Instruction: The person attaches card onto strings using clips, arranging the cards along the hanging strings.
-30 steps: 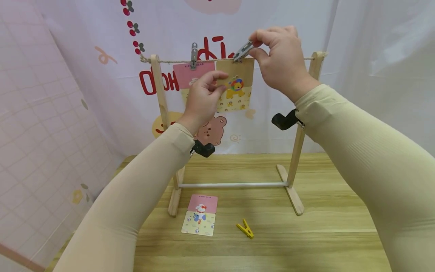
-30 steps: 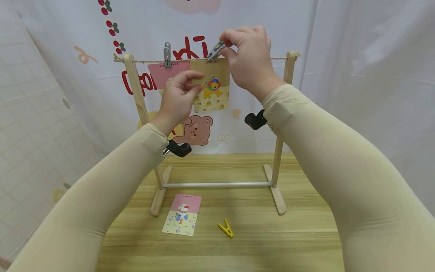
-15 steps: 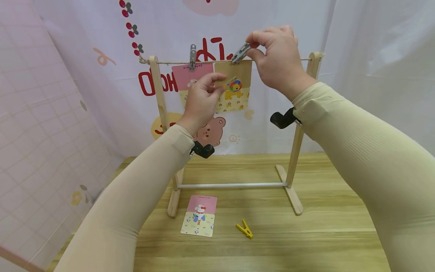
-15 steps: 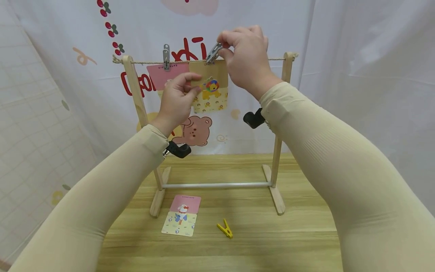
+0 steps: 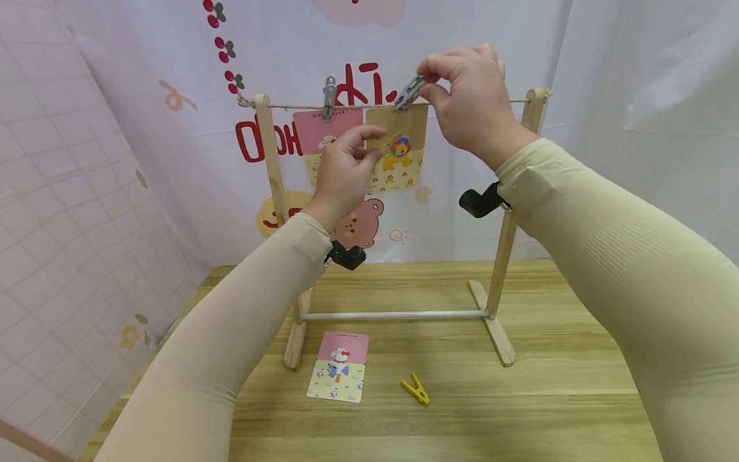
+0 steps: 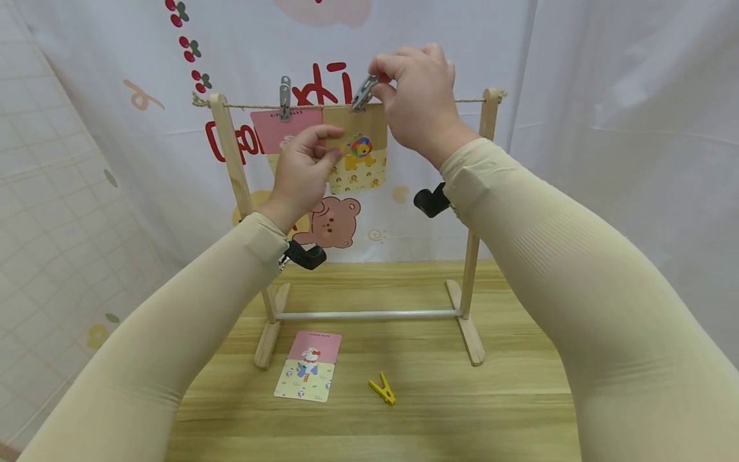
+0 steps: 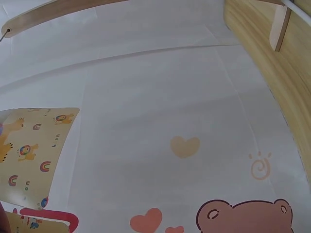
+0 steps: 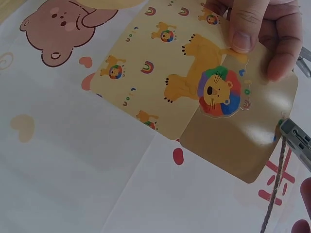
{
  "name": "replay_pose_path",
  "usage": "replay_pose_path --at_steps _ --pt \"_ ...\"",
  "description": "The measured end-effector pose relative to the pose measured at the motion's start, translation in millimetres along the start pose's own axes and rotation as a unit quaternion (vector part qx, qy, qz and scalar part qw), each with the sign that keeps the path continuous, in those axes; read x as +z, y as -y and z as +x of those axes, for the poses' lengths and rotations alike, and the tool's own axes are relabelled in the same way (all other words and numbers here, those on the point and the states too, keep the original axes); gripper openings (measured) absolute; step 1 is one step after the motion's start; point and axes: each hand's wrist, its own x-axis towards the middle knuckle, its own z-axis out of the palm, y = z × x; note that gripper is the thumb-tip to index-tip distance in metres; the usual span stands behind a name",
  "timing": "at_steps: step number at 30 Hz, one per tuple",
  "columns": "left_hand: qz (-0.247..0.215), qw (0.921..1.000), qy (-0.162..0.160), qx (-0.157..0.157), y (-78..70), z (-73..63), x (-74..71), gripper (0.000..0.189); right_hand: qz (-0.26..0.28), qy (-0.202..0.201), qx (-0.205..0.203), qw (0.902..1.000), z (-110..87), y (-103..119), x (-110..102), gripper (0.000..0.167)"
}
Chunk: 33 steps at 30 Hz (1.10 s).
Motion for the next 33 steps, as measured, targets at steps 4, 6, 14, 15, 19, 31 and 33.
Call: replay_pose_path --at_steps 4,6,14,15,19,31,33 --pt "0.001 1.0000 0.000 -0.002 1.8 -0.6 0.0 0.028 0.000 0.006 0.003 1.0000 0.3 -0.8 1.0 0.023" --pt "0.001 1.0000 0.000 -0.005 2.8 -0.8 -0.1 0.028 -0.001 0.006 0.003 1.0000 0.4 -1.1 1.4 0.023" --pt "0.003 0.9999 0.000 -0.011 5.9 -0.9 -0.6 0.027 -0.003 0.013 0.005 0.9999 1.5 -0.3 3.0 0.024" --pt "0.002 0.9999 0.001 -0.010 6.0 -1.0 -0.6 0.027 -0.005 0.014 0.005 0.9999 1.7 -0.2 3.1 0.024" --pt "-0.002 1.0000 0.005 -0.008 7.1 -1.3 -0.5 0.027 -0.010 0.017 0.003 0.9998 2.0 -0.3 3.5 0.023" --pt "-0.021 0.9997 0.002 -0.009 8.9 0.1 -0.2 0.027 -0.011 0.035 0.010 0.9993 4.8 -1.5 3.6 0.027" --pt "-0.019 0.9998 0.003 -0.007 8.7 0.7 -0.2 0.027 -0.012 0.037 0.013 0.9992 4.8 -1.7 3.1 0.027"
